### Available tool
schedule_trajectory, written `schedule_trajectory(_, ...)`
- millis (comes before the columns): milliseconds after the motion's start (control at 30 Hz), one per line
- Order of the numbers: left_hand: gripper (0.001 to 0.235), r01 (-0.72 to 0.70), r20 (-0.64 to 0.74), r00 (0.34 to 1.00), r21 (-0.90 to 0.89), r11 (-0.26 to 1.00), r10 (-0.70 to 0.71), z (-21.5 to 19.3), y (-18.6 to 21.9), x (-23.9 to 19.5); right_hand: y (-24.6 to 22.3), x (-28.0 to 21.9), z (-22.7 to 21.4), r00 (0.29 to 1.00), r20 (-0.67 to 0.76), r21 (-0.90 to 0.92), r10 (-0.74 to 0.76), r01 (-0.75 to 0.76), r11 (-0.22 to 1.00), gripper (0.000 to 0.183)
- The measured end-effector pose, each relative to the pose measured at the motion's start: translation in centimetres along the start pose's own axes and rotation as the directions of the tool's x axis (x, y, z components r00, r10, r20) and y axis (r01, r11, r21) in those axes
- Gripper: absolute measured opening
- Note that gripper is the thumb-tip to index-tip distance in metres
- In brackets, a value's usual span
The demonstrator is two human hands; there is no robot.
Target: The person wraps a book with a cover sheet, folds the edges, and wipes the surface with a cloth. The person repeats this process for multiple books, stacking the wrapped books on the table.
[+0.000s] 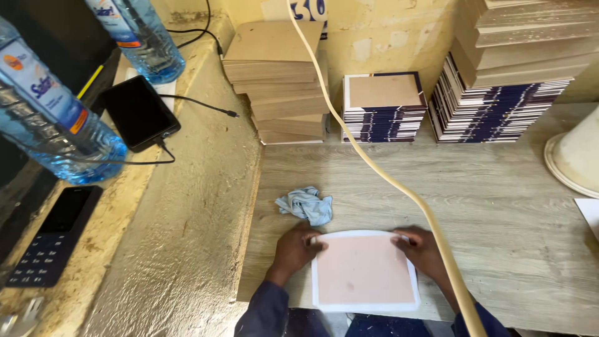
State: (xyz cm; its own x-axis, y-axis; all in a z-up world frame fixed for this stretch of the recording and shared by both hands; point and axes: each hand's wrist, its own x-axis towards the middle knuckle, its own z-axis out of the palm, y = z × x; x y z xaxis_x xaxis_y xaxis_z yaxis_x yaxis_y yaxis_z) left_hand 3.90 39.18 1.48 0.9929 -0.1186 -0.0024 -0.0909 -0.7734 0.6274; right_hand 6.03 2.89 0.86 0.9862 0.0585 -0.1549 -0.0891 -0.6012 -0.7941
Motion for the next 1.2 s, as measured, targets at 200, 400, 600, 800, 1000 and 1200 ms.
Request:
schedule_trajectory(200, 0.024, 0.058, 0.147, 0.986, 0.151, 0.987, -0.08, 1.1, 0.6, 4.1, -1.1, 3.3, 2.1, 0.985, 0.06, -0.585, -0.163, 0.167, 0.793, 0.049)
schedule_trajectory(400, 0.028, -0.151, 0.18, 0.976, 0.139, 0.979, 0.125, 3.6, 2.1, 4.8, -9.8, 4.6, 6.2, 0.888, 0.45, -0.544, -0.096, 0.357, 0.759, 0.056)
schedule_trajectory(600, 0.022, -0.252, -0.173, 0.879, 0.623, 0.74, 0.444, 8.5, 6.9, -2.9, -5.5, 5.1, 8.7, 0.927, 0.27, -0.569, -0.262, 0.373, 0.733, 0.03)
schedule_trajectory(800, 0.055, -0.162, -0.409, 0.859, 0.357, 0.92, 0.31, 8.9, 8.4, -2.7, -5.0, -2.5, 9.1, 0.701, -0.083, -0.57, -0.709, 0.55, 0.611, 0.008)
schedule_trajectory(1000, 0.056, -0.048, -0.276, 0.95, 0.338, 0.94, 0.148, 8.8, 9.9, -2.3, -5.4, -0.8, 5.6, 0.852, 0.2, -0.501, -0.483, 0.513, 0.697, 0.025)
schedule_trajectory(1200, 0.033, -0.04, -0.365, 0.907, 0.424, 0.905, 0.211, 8.9, 10.2, -2.7, -3.1, 0.2, 6.5, 0.824, 0.004, -0.597, -0.566, 0.456, 0.66, 0.05)
